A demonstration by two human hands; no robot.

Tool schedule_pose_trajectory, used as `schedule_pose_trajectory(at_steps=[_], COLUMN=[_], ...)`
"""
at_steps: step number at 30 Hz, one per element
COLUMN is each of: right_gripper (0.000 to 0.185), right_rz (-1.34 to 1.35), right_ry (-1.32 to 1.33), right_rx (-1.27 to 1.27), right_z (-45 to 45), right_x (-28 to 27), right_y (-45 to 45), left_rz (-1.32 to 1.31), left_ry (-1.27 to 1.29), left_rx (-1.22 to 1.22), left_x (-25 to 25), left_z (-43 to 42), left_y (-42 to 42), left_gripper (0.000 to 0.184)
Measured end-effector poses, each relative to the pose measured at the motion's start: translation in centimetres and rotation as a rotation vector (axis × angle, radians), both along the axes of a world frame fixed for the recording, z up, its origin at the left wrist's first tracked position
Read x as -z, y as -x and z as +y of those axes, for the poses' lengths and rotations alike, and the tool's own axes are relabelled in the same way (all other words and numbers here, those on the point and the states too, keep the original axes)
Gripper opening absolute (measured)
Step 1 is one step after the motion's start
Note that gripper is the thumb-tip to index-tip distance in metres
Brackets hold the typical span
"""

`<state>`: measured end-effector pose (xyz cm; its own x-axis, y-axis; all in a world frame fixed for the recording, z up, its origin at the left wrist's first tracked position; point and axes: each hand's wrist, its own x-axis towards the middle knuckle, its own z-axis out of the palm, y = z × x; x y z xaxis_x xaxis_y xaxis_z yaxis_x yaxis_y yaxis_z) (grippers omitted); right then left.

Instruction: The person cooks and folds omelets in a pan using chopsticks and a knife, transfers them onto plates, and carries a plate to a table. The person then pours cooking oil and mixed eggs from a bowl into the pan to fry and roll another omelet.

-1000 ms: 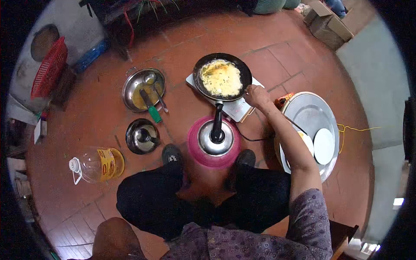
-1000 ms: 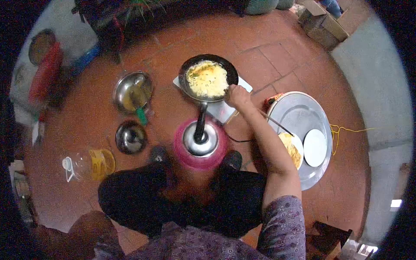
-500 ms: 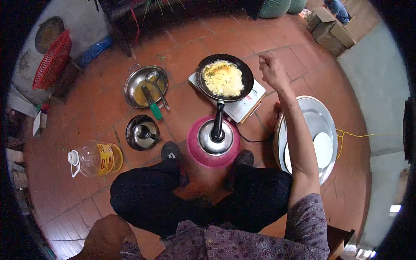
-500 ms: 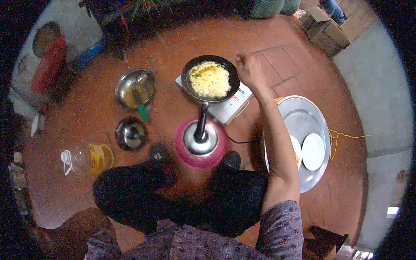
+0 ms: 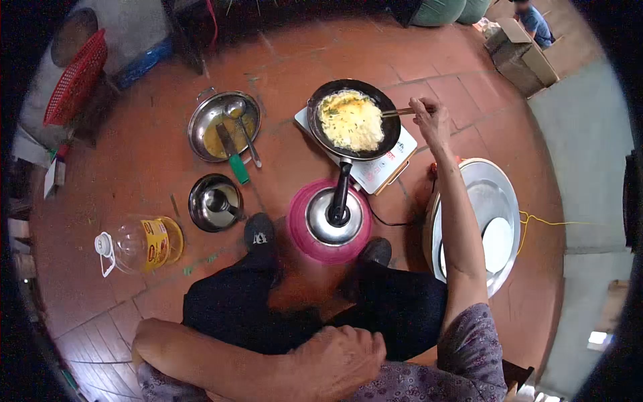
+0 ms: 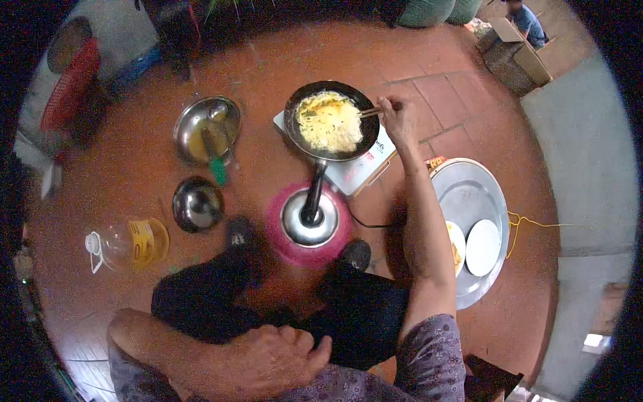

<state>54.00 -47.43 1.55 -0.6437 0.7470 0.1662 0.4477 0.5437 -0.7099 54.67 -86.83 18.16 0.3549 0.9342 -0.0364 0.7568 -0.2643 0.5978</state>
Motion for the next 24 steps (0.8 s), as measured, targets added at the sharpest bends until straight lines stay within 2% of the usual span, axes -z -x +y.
schedule_pose_trajectory(at_steps=[3, 7, 11, 15, 19, 24], right_gripper=[0.037, 0.036, 0.034, 0.034, 0.035, 0.034], right_rz=[-0.027, -0.069, -0.024, 0.013, -0.081, -0.134], right_ry=[0.023, 0.088, 0.191, 0.109, 0.051, 0.116], right_rx=[-0.039, -0.134, -0.146, -0.185, -0.120, -0.110], right_z=[0.0, -1.9, -2.8, -3.0, -3.4, -3.4], right_x=[1.1, 1.4, 3.1, 4.5, 4.2, 4.0], right_y=[0.2, 1.5, 2.4, 3.1, 3.5, 4.0], left_rz=[0.121, 0.239, 0.094, 0.250, 0.201, 0.199], left_ry=[-0.113, -0.044, -0.145, -0.130, -0.178, -0.155], left_rx=[0.145, 0.218, 0.047, 0.074, -0.035, -0.041], left_x=[0.9, -0.2, 2.0, 1.3, 1.9, 1.4], left_z=[2.0, 2.9, 1.4, 1.4, 0.5, 0.2], left_y=[-0.4, 0.8, -1.4, 0.3, 0.2, 0.5], left_gripper=[0.039, 0.040, 0.038, 0.035, 0.035, 0.035])
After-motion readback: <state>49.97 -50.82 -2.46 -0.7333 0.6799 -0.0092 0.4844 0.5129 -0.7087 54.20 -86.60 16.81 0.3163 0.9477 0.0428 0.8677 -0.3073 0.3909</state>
